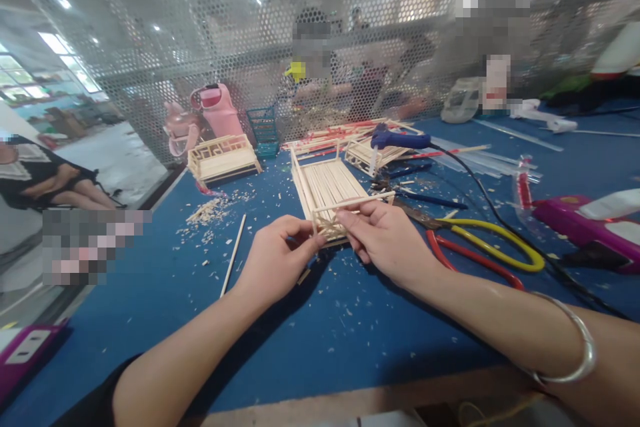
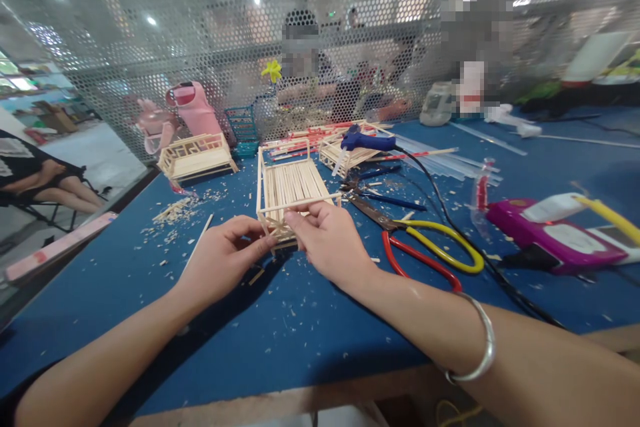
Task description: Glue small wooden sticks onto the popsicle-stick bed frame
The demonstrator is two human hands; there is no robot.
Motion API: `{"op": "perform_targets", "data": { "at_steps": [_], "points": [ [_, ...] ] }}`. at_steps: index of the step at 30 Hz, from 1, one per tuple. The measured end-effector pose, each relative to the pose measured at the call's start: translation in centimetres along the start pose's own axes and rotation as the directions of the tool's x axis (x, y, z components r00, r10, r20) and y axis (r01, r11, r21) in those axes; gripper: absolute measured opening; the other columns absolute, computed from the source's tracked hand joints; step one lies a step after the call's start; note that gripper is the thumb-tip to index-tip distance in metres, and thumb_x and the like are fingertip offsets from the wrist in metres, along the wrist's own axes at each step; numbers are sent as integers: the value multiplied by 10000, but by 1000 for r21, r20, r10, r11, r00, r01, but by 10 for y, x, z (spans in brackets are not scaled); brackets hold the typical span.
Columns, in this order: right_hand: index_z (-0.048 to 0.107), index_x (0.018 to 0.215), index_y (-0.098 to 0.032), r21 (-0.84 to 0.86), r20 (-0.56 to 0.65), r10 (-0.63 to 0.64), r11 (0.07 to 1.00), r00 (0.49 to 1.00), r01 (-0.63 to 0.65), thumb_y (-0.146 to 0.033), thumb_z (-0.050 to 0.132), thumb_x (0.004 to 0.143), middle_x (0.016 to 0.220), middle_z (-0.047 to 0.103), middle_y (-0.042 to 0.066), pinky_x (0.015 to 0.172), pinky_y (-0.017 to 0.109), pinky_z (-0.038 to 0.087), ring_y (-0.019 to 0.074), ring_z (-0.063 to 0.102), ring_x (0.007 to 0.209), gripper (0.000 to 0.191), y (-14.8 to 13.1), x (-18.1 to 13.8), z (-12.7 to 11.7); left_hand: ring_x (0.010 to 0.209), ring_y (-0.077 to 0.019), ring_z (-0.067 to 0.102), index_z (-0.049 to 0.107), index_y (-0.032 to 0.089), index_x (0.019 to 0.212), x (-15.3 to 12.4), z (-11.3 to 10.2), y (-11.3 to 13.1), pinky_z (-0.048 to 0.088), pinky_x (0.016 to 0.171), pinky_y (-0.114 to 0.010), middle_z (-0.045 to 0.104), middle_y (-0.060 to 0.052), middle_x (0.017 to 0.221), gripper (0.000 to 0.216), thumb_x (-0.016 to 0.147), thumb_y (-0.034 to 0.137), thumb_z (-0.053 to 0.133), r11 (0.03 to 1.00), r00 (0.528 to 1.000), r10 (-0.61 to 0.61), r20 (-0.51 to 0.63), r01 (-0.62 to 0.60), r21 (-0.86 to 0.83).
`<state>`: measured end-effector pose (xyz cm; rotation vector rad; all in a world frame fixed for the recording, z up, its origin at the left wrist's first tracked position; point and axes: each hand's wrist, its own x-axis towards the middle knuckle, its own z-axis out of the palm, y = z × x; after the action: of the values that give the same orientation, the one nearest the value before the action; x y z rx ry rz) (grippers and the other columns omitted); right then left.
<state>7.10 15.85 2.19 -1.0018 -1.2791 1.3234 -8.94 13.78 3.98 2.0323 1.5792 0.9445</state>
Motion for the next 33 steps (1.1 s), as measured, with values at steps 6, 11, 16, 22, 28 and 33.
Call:
{"op": "perform_targets", "data": {
  "at_steps": [6,11,16,22,28,33],
  "points": [
    [603,823,-141,29,5,50,998,999,-50,-276,575,775,404,465,-84,298,174,278,55,364,294,145,0,0,0,725,-148,585,686,181,780,0,-1,-4,458,692,-300,665,-27,777,140,776,297,607,1000,1000,-16,2,16,-16],
    [595,837,-144,17,9,54,998,999,-54,-288,583,770,400,457,-91,300,168,275,53,353,296,159,-3,0,0,745,-157,609,658,186,1063,3,-15,-9,491,706,-299,672,-23,856,464,619,300,732,987,989,-124,86,132,-91],
    [579,785,-171,24,-34,72,997,997,-71,-283,578,741,408,452,-90,317,180,273,63,357,315,120,-3,-6,-3,709,-181,624,749,211,867,12,-45,-18,483,712,-307,734,-33,803,272,715,394,617,979,982,-165,-86,174,110],
    [402,495,-200,-121,-50,-50,992,998,43,-382,518,793,407,400,-67,380,196,279,53,348,358,368,-14,-23,-14,614,-188,636,763,217,709,4,-61,-12,484,606,-279,733,-17,658,228,653,424,686,925,930,-215,-298,292,245],
    [513,643,-187,-337,279,108,941,954,-8,-374,482,845,486,419,-63,400,198,268,73,361,424,278,-36,-65,-16,536,-126,657,733,250,619,-49,-38,22,518,542,-199,727,36,599,123,709,329,706,961,962,108,-250,-37,274],
    [623,739,-178,-333,463,63,937,884,108,-365,403,897,623,590,-7,513,209,387,109,499,549,329,-19,-105,-3,848,-126,715,687,216,1017,-98,11,36,561,765,-174,760,-38,959,232,849,164,535,839,825,536,-178,-498,217]
  ]
}}
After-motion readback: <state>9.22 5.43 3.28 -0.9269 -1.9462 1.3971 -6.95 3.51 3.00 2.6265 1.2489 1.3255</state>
